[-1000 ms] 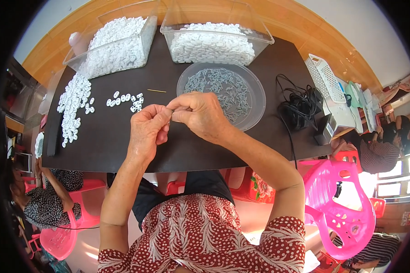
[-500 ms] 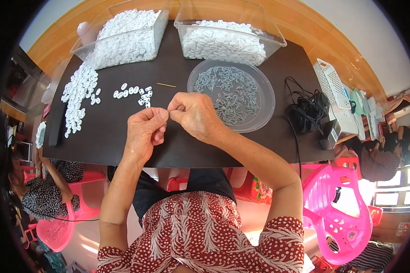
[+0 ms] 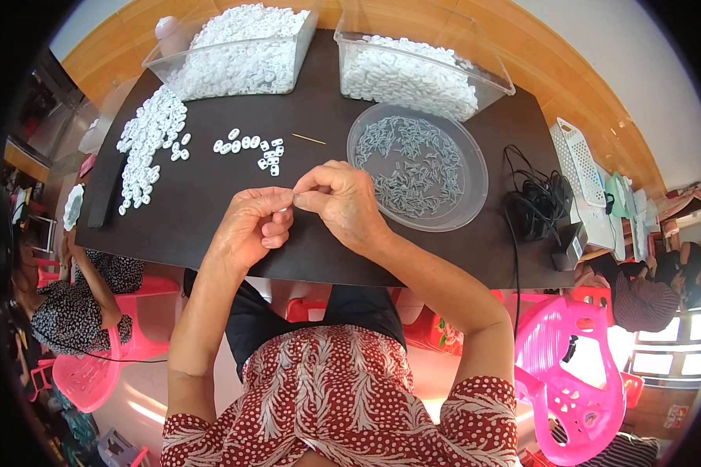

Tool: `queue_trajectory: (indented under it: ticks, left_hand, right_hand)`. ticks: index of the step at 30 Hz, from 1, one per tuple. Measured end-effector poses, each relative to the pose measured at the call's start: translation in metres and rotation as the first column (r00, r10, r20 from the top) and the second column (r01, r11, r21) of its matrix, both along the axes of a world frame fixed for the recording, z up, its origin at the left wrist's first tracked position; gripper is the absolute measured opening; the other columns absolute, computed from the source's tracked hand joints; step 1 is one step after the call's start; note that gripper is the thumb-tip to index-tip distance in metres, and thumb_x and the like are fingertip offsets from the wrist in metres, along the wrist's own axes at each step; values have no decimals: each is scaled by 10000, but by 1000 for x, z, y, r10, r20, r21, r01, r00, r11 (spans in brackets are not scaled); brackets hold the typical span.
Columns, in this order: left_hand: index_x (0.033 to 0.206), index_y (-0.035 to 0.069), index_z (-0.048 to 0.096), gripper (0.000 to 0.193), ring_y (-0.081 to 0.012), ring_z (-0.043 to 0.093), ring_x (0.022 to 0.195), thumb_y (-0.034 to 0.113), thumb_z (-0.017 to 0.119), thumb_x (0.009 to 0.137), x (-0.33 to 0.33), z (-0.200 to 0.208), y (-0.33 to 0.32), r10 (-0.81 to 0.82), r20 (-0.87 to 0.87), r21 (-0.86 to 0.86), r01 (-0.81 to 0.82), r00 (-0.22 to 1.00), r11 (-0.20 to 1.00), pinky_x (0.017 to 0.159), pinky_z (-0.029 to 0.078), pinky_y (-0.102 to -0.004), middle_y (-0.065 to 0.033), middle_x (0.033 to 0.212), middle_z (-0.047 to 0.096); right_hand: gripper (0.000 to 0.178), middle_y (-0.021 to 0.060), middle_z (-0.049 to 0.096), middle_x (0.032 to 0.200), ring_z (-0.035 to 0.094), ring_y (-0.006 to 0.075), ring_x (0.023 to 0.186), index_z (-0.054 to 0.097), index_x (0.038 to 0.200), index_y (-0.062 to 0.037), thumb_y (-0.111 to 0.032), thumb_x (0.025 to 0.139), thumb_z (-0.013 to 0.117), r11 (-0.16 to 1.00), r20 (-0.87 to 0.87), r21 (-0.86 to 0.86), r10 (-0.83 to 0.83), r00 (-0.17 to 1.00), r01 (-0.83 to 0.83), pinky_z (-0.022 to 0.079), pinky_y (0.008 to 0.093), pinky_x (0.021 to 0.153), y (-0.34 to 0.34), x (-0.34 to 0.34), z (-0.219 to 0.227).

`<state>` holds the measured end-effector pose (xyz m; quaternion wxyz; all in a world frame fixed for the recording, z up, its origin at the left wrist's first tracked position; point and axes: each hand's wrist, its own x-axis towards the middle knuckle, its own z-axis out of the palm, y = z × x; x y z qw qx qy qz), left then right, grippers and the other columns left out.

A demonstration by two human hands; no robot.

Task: Manually assembling small white plastic components with metal pins at a workshop table.

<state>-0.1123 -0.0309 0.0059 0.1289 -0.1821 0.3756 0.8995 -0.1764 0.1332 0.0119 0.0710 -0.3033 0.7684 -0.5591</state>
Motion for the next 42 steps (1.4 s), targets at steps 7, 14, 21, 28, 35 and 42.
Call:
queue_trajectory:
  ticks: [7, 14, 21, 28, 35, 42]
  left_hand:
    - [832, -37, 573, 101, -46, 341, 428, 49, 626, 831, 3, 2, 4, 19, -32, 6, -18, 999, 1000, 352, 242, -193, -17, 593, 475]
    - [822, -36, 569, 94, -46, 339, 427, 44, 617, 832, 7, 4, 0, 13, -38, -12, -13, 999, 1000, 351, 242, -193, -15, 594, 474]
    - [842, -45, 584, 122, -51, 347, 421, 71, 622, 847, 12, 4, 6, 50, -57, -3, -50, 997, 999, 354, 245, -193, -20, 590, 479]
    - [791, 9, 639, 90, -40, 396, 417, 92, 661, 815, 19, 11, 13, 155, -199, -436, -229, 968, 870, 371, 260, -176, -5, 594, 543]
    - [783, 14, 625, 65, -37, 395, 415, 70, 652, 798, 18, 9, 12, 190, -120, -261, -216, 974, 941, 375, 266, -181, 1, 591, 524]
    - [781, 20, 599, 56, -37, 419, 456, 51, 642, 801, 20, 5, 18, 247, -83, -66, -253, 965, 965, 393, 284, -183, 14, 610, 515]
  right_hand:
    - [69, 28, 569, 728, 511, 94, 657, 677, 786, -28, -24, 721, 700, 989, 106, -142, -37, 994, 51, 414, 244, 597, -2, 6, -7]
    - [80, 30, 582, 760, 518, 99, 672, 676, 803, -26, -6, 726, 690, 996, -60, -76, -42, 997, 38, 426, 250, 606, -5, 12, -1]
    - [86, 30, 565, 731, 534, 127, 698, 669, 803, -28, 1, 723, 686, 990, 40, -144, 2, 999, 4, 433, 261, 612, -2, 10, 1]
    - [113, 46, 580, 763, 550, 133, 684, 639, 835, -20, 22, 734, 666, 997, -137, 71, -4, 991, 14, 451, 259, 608, -5, 17, 12]
    - [244, 82, 567, 799, 588, 148, 709, 596, 962, -8, 67, 735, 648, 990, 85, -139, -18, 996, 30, 501, 243, 656, -8, 18, 5]
    - [224, 72, 569, 797, 589, 153, 725, 596, 971, -17, 23, 759, 652, 1000, -442, -21, -1, 897, -9, 493, 256, 633, -6, 21, 8]
